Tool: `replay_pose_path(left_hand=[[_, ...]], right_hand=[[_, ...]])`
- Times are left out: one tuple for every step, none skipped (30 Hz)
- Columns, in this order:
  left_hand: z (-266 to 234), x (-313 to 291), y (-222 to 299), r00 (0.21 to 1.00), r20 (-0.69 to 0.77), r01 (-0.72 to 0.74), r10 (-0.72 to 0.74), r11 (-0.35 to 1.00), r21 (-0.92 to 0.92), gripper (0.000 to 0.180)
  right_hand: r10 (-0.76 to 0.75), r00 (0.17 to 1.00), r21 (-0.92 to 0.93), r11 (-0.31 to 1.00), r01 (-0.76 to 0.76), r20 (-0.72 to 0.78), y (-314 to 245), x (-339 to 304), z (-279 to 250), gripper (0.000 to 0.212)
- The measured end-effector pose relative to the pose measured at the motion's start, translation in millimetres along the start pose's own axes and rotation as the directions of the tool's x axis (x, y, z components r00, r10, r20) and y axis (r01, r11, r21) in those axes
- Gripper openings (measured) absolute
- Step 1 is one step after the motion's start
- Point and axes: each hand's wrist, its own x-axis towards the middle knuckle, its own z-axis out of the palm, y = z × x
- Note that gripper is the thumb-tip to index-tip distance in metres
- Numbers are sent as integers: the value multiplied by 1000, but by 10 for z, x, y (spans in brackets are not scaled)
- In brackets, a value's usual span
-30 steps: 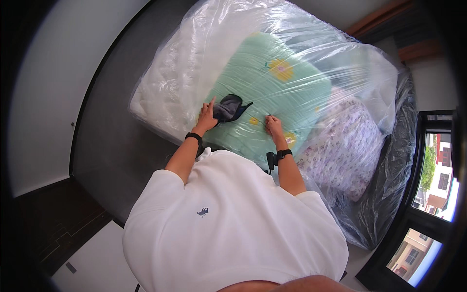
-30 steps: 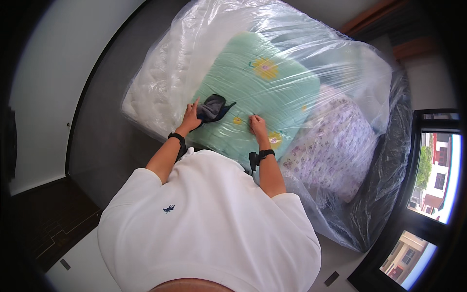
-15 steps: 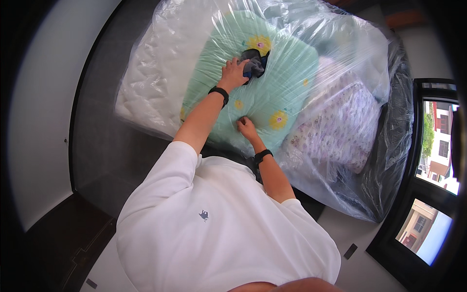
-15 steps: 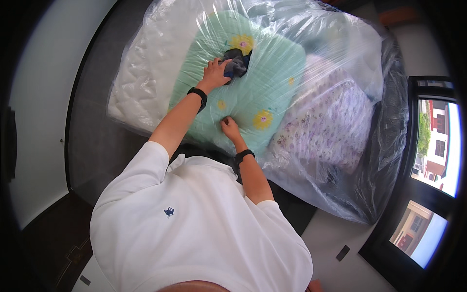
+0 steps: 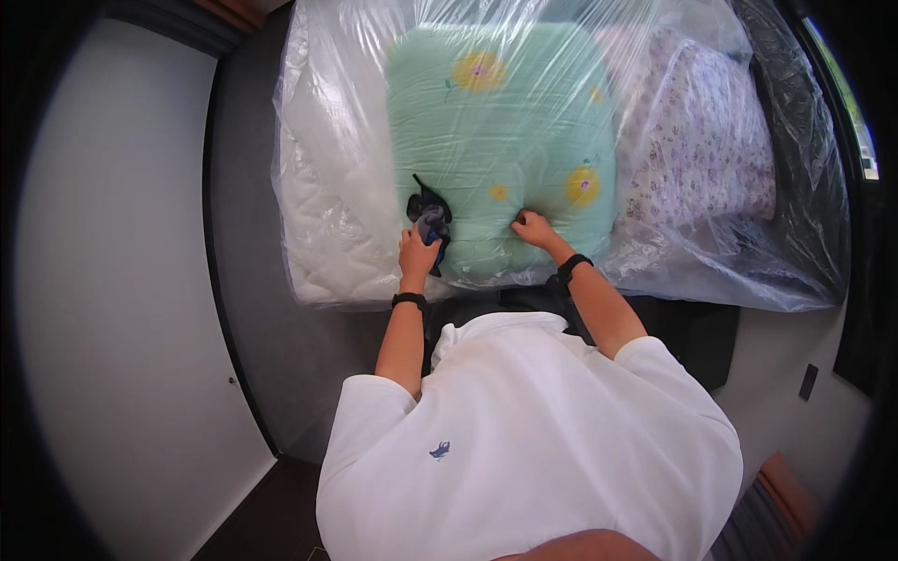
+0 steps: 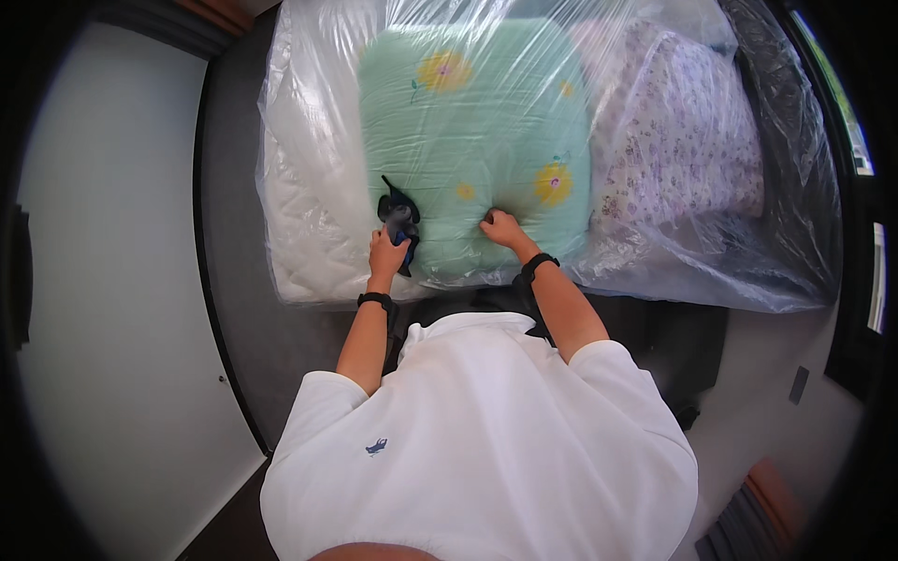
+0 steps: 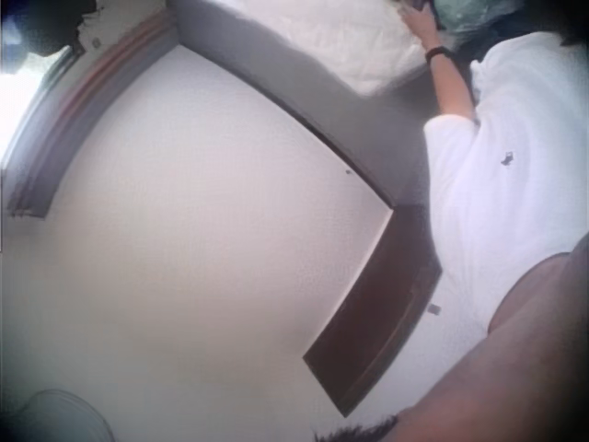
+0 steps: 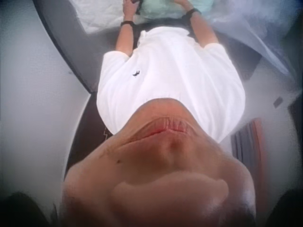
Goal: The person wipes the plastic-wrapped surface of a mattress and bedding with a blue cloth, then moves to wipe the window frame and glass. The person uses a handheld cloth to clean the surfaces in a room with large windows.
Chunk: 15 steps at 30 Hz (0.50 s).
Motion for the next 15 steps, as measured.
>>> replay_pose_path(left_hand=[[-10, 6, -156, 996, 66, 54, -56, 998, 32, 72], [-29, 25, -297, 985, 133, 114, -114, 993, 10, 69], [-69, 72, -414, 985, 149, 108, -89, 986, -127, 69], [-127, 124, -507, 982, 179, 112, -65, 958, -264, 69], [-184, 175, -550, 971, 227, 160, -76, 911, -379, 68], [-233, 234, -532, 987, 159, 118, -21, 766, -631, 56], [-311, 277, -479, 996, 62, 4, 67, 642, -767, 49], [-421, 379, -362, 992, -25, -93, 120, 603, -793, 46], [-549, 479, -200, 965, -122, -233, 233, 539, -809, 50], [-662, 553, 23, 933, -249, -356, 260, 567, -743, 53], [-805, 611, 249, 874, -314, -482, 371, 575, -662, 58], [-929, 637, 480, 779, -418, -624, 467, 634, -456, 64], [-1009, 649, 752, 674, -547, -728, 496, 574, -376, 76], [-1087, 655, 980, 599, -613, -762, 515, 602, -238, 83], [-1119, 647, 1144, 569, -602, -775, 560, 611, -164, 85]], right_hand=[[4, 1000, -29, 1000, -4, -21, -24, -13, 27, 40], [34, 999, -72, 997, -36, -34, -46, -33, 65, 42], [47, 997, -104, 993, -54, -63, -71, -55, 112, 44], [86, 992, -145, 984, -98, -88, -101, -74, 183, 45], [124, 985, -190, 971, -145, -118, -136, -89, 251, 47], [127, 983, -167, 975, -148, -130, -163, -101, 320, 48], [136, 981, -144, 977, -156, -139, -201, -120, 404, 48], [164, 973, -125, 975, -185, -162, -247, -139, 492, 49], [148, 971, -68, 984, -163, -187, -300, -151, 565, 49], [148, 961, -19, 987, -157, -231, -353, -161, 622, 49], [169, 950, 27, 985, -168, -264, -408, -167, 668, 49], [148, 947, 19, 989, -149, -286, -454, -195, 706, 47], [150, 941, 10, 988, -154, -304, -493, -241, 748, 46], [149, 934, 0, 988, -157, -326, -537, -247, 760, 44], [124, 953, 4, 992, -128, -276, -566, -296, 780, 41]])
